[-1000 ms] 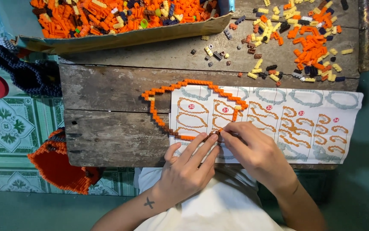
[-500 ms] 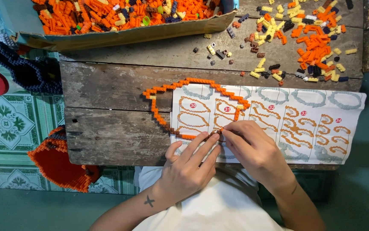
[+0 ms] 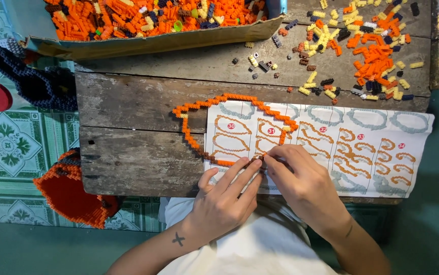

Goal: Assembling a 3D pumpkin-shaped model using small interlocking plastic pieces on a wooden surface.

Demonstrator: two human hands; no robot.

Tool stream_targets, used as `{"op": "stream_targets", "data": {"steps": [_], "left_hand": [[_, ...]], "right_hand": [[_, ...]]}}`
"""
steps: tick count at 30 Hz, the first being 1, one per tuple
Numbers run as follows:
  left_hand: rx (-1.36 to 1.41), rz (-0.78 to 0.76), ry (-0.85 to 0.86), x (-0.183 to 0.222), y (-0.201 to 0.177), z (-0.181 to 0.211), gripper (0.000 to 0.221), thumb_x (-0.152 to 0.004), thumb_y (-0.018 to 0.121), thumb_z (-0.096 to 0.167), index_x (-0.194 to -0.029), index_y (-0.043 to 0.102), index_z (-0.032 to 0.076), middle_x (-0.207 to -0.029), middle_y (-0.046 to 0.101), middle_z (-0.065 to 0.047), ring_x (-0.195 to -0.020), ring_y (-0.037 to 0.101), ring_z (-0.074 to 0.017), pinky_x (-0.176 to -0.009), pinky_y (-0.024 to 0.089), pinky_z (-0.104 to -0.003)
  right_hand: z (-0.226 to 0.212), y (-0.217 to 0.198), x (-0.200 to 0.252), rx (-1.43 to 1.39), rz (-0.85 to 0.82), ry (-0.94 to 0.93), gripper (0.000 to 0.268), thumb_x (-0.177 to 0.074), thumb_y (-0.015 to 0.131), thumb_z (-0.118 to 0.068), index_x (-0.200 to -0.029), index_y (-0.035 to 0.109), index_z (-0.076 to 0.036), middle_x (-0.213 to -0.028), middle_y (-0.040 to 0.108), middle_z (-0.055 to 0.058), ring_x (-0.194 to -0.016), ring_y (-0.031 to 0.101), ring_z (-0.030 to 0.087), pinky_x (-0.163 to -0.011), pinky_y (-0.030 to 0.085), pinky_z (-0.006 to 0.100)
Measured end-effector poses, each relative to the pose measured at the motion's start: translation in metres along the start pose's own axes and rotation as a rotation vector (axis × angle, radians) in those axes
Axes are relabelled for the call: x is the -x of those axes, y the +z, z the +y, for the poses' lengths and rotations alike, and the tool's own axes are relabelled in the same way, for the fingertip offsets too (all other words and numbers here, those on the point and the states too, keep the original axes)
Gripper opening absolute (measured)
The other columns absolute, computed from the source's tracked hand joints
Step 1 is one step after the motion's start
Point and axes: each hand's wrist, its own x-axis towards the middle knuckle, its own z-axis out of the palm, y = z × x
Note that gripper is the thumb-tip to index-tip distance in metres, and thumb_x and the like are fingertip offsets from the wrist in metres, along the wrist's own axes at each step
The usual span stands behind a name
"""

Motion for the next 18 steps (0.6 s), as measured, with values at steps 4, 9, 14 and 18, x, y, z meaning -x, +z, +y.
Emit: {"op": "stream_targets", "data": {"steps": [4,9,14,18], "left_hand": [[-0.013,0.014,0.004,-0.001,-0.001,0.0,0.038,-0.096,0.084,0.018,-0.132,0.083,0.005,-0.16,0.071,-0.012,-0.149,0.065,-0.0241,-0.121,0.02,-0.053],[0.006,0.001,0.001,0.0,0.001,0.0,0.043,-0.094,0.086,0.018,-0.134,0.083,0.004,-0.161,0.069,-0.015,-0.149,0.063,-0.0263,-0.119,0.021,-0.055],[0.019,0.002,-0.002,0.002,0.005,0.0,0.042,-0.096,0.085,0.018,-0.136,0.084,0.004,-0.16,0.07,-0.017,-0.149,0.062,-0.0278,-0.119,0.02,-0.057],[0.026,0.002,0.0,0.005,0.01,-0.001,0.044,-0.094,0.086,0.018,-0.137,0.084,0.005,-0.162,0.07,-0.016,-0.151,0.06,-0.0279,-0.119,0.02,-0.057]], "right_hand": [[0.002,-0.003,-0.004,0.086,-0.032,-0.08,0.019,-0.091,0.077,0.002,-0.109,0.076,0.008,-0.119,0.074,0.018,-0.101,0.072,0.029,-0.081,0.061,0.036],[0.005,-0.014,-0.005,-0.021,-0.129,-0.036,0.034,-0.083,0.078,0.003,-0.117,0.079,0.006,-0.126,0.074,0.017,-0.109,0.074,0.029,-0.089,0.063,0.037],[0.064,-0.036,-0.02,0.085,0.079,-0.042,0.027,-0.095,0.082,0.008,-0.12,0.081,0.0,-0.119,0.077,0.017,-0.092,0.073,0.025,-0.076,0.06,0.037],[0.119,-0.057,-0.051,0.433,0.308,-0.014,0.016,-0.113,0.095,0.014,-0.129,0.091,0.012,-0.118,0.083,0.023,-0.087,0.069,0.029,-0.078,0.056,0.039]]}}
